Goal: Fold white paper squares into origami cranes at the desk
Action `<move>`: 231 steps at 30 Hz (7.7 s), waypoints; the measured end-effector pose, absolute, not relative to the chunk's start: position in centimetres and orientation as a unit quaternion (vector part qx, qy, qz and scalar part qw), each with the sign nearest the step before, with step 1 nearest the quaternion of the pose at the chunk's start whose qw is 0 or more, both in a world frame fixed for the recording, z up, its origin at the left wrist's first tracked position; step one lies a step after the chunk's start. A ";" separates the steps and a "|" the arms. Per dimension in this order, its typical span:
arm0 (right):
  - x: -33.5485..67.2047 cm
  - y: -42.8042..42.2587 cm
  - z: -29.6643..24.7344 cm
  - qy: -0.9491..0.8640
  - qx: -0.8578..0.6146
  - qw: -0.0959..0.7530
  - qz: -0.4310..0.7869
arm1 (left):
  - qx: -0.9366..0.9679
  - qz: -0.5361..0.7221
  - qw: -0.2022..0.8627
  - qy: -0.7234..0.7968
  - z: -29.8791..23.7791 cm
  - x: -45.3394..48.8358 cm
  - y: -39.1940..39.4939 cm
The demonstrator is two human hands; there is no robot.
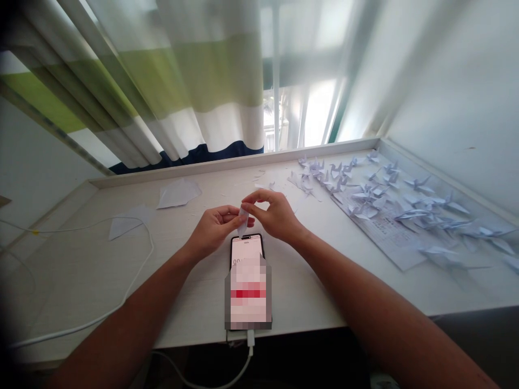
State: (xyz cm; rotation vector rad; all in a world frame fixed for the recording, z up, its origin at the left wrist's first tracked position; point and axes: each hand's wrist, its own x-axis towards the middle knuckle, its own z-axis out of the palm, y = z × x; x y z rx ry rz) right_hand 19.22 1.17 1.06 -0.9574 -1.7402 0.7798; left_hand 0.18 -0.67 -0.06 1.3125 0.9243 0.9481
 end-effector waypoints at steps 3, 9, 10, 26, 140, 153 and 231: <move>19.1 1.0 1.3 -0.712 -0.390 0.488 0.320 | 0.554 0.401 0.620 0.386 0.1 0.0 -0.6; 18.9 0.4 1.6 -0.722 -0.365 0.489 0.326 | 0.562 0.376 0.650 0.347 0.5 -0.3 -0.6; 18.9 0.4 1.6 -0.716 -0.359 0.495 0.337 | 0.562 0.375 0.651 0.345 0.6 -0.3 -0.6; 18.5 1.0 0.9 -0.618 -0.358 0.539 0.446 | 0.553 0.391 0.618 0.399 1.3 0.0 -0.9; 17.8 0.8 -0.1 -0.672 -0.356 0.518 0.392 | 0.643 0.539 0.301 0.454 -0.1 0.3 -0.3; 17.7 0.6 -0.1 -0.647 -0.343 0.533 0.425 | 0.576 0.583 0.347 0.456 0.1 0.5 -0.3; 18.9 0.4 0.7 -0.894 -0.220 0.382 -0.076 | 0.514 0.450 0.628 0.372 1.1 -1.1 0.6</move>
